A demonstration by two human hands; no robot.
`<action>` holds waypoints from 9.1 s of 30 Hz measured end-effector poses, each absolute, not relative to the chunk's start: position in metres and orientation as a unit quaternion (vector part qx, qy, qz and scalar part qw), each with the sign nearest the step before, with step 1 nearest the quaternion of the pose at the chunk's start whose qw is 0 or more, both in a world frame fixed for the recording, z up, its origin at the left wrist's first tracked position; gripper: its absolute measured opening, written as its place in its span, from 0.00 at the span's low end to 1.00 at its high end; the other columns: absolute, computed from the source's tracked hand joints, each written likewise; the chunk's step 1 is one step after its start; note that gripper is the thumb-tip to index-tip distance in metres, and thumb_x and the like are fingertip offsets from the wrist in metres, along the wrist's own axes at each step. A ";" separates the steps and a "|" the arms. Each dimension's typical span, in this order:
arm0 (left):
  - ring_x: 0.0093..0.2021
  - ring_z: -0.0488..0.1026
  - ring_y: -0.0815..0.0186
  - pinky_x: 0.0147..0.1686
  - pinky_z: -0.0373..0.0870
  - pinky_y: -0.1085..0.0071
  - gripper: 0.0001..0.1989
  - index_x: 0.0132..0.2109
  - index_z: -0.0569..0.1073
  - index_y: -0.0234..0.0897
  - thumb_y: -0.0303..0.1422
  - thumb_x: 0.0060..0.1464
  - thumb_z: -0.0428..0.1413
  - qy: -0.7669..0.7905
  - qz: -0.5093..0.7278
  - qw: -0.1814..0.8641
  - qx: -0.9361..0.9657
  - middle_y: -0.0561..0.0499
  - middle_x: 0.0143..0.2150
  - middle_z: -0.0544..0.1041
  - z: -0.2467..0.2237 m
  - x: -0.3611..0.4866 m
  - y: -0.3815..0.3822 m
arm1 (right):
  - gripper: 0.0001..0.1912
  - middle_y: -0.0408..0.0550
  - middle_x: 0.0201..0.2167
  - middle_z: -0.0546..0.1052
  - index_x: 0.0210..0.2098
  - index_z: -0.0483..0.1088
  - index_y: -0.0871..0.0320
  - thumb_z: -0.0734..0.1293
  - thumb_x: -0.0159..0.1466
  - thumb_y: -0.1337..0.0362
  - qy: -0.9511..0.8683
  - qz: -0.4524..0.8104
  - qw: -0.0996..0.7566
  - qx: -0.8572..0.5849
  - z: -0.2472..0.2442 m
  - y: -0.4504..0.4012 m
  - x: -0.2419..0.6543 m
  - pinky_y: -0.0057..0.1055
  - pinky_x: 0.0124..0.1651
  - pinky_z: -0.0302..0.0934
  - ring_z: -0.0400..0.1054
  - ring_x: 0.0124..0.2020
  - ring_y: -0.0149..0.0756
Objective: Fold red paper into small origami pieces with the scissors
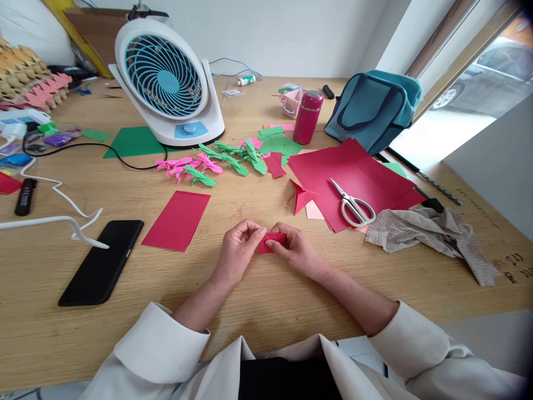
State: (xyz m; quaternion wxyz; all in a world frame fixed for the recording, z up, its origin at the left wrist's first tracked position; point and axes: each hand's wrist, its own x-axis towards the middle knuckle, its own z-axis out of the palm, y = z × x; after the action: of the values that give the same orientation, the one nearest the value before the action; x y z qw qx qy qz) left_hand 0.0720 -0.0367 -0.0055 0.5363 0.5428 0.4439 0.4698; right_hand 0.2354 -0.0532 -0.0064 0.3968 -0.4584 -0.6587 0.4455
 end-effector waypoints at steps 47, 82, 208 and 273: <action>0.34 0.69 0.66 0.40 0.69 0.68 0.02 0.38 0.72 0.39 0.28 0.57 0.57 0.402 0.451 0.178 0.777 0.52 0.33 0.75 0.013 0.065 -0.042 | 0.17 0.42 0.28 0.67 0.38 0.69 0.58 0.62 0.67 0.50 -0.647 0.522 0.394 -0.392 -0.008 -0.049 0.240 0.28 0.35 0.57 0.59 0.30 0.31; 0.40 0.73 0.63 0.43 0.70 0.63 0.06 0.41 0.72 0.40 0.24 0.58 0.57 0.365 0.432 0.044 0.823 0.51 0.38 0.79 0.010 0.060 -0.038 | 0.08 0.43 0.29 0.69 0.37 0.68 0.59 0.61 0.67 0.61 -0.638 0.495 0.412 -0.422 -0.010 -0.049 0.240 0.28 0.34 0.55 0.61 0.30 0.31; 0.41 0.72 0.62 0.46 0.70 0.62 0.06 0.42 0.76 0.40 0.27 0.57 0.58 0.406 0.460 0.081 0.785 0.49 0.37 0.75 0.010 0.063 -0.040 | 0.08 0.42 0.26 0.67 0.34 0.67 0.58 0.61 0.67 0.62 -0.651 0.441 0.417 -0.456 -0.010 -0.049 0.237 0.29 0.32 0.54 0.58 0.28 0.31; 0.43 0.72 0.63 0.49 0.69 0.60 0.06 0.32 0.70 0.39 0.30 0.56 0.59 0.368 0.427 0.163 0.810 0.50 0.38 0.75 0.011 0.060 -0.030 | 0.14 0.40 0.24 0.66 0.33 0.68 0.59 0.63 0.66 0.54 -0.625 0.508 0.389 -0.448 -0.009 -0.048 0.240 0.27 0.31 0.53 0.57 0.26 0.29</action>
State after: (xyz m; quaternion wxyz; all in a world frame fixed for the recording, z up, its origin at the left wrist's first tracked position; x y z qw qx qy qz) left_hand 0.0603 -0.0304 0.0107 0.1627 0.8100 0.3679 0.4267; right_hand 0.2401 -0.0477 -0.0092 0.3887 -0.4485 -0.6246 0.5076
